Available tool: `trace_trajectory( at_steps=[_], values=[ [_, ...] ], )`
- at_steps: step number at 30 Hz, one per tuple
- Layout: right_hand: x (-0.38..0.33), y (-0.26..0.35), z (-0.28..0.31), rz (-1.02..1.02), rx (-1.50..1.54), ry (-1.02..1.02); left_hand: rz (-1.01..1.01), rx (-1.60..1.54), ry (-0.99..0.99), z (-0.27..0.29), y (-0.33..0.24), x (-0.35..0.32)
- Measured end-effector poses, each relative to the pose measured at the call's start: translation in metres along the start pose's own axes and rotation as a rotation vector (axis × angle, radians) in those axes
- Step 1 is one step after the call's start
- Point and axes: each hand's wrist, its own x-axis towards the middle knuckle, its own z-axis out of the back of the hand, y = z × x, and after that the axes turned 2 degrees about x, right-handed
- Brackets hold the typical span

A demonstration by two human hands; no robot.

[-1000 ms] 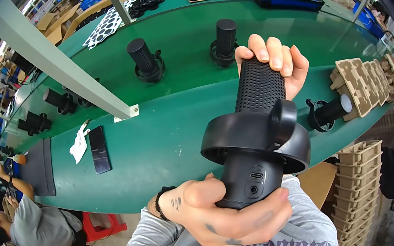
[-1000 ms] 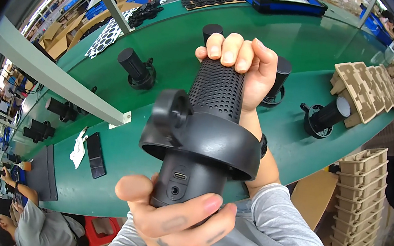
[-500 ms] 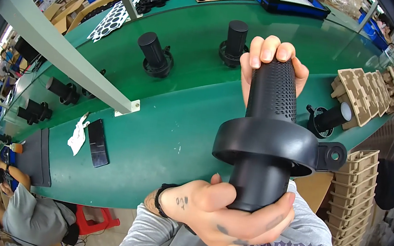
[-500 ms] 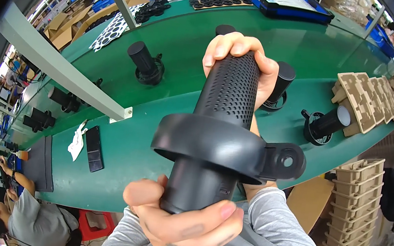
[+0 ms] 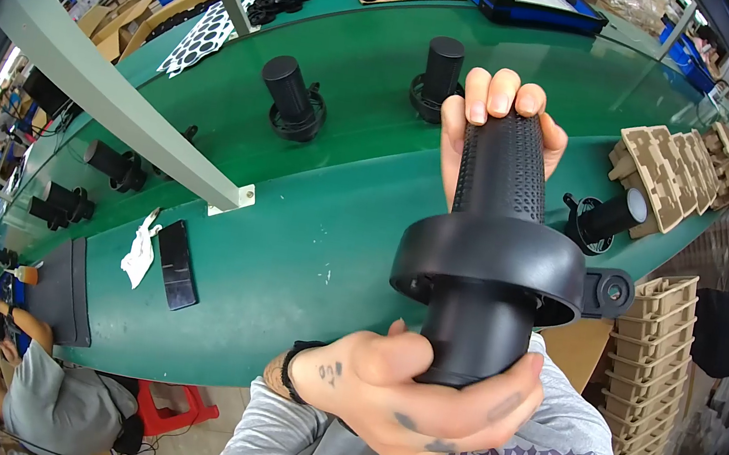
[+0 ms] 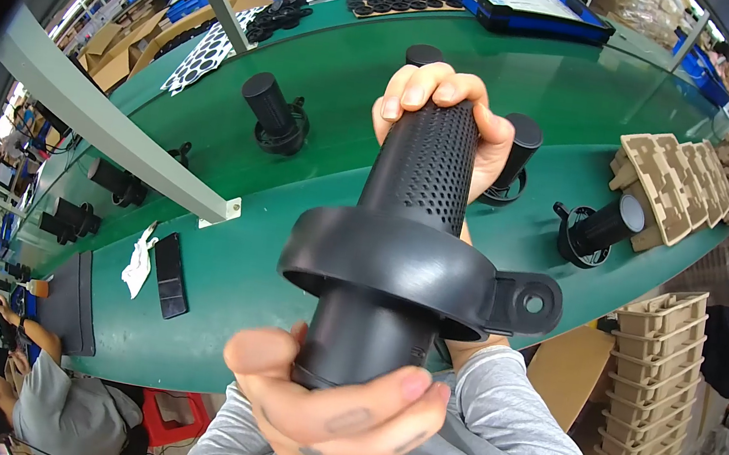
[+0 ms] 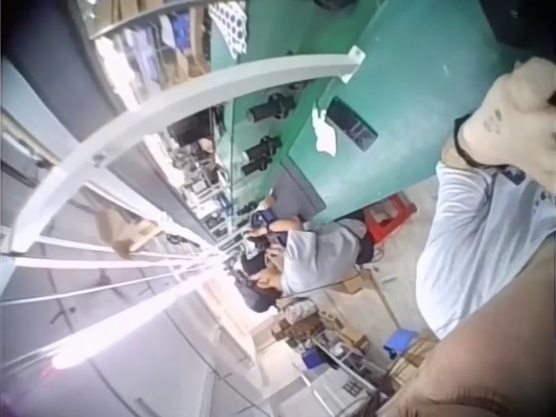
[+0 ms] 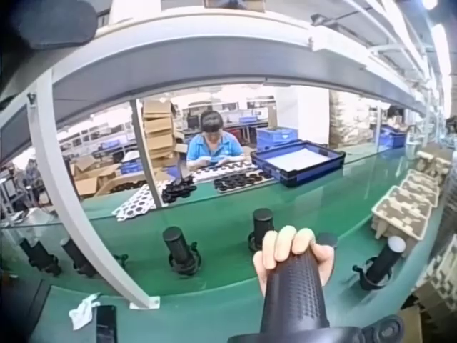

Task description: The person picks up a microphone and shock mount, rotates the microphone within the mount by hand, and places the assembled unit onto the table. They repeat this process for several more microphones and shock mounts, handling each set one at a time.

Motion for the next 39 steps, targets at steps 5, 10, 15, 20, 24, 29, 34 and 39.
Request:
trace_trajectory(
  at_steps=[5,10,15,20,24,29,34,39],
  values=[
    [0.011,0.06,-0.018,0.078,-0.814,-0.045,0.109,-0.136,-0.005,0.041,0.027,0.002],
    [0.0,0.033,-0.04,-0.086,-1.666,0.414,0.183,-0.173,-0.57,0.05,0.027,0.002],
    [-0.001,0.013,-0.009,-0.441,-1.929,0.54,0.187,-0.25,-0.6,0.061,0.022,-0.002],
    [-0.002,0.019,0.013,-0.724,-1.914,0.458,0.177,-0.268,-0.511,0.064,0.027,-0.005],
    [-0.003,0.026,0.002,-0.796,-1.988,0.402,0.195,-0.267,-0.48,0.069,0.027,-0.004],
    [-0.005,0.031,-0.02,-0.688,-2.001,0.388,0.187,-0.272,-0.388,0.074,0.03,-0.007],
    [0.035,0.033,-0.031,-0.456,-1.985,0.193,0.141,-0.306,-0.471,0.081,0.032,-0.013],
    [0.1,0.005,0.088,-0.727,-2.628,0.199,0.175,-0.296,-0.43,0.097,0.032,-0.013]
  ],
)
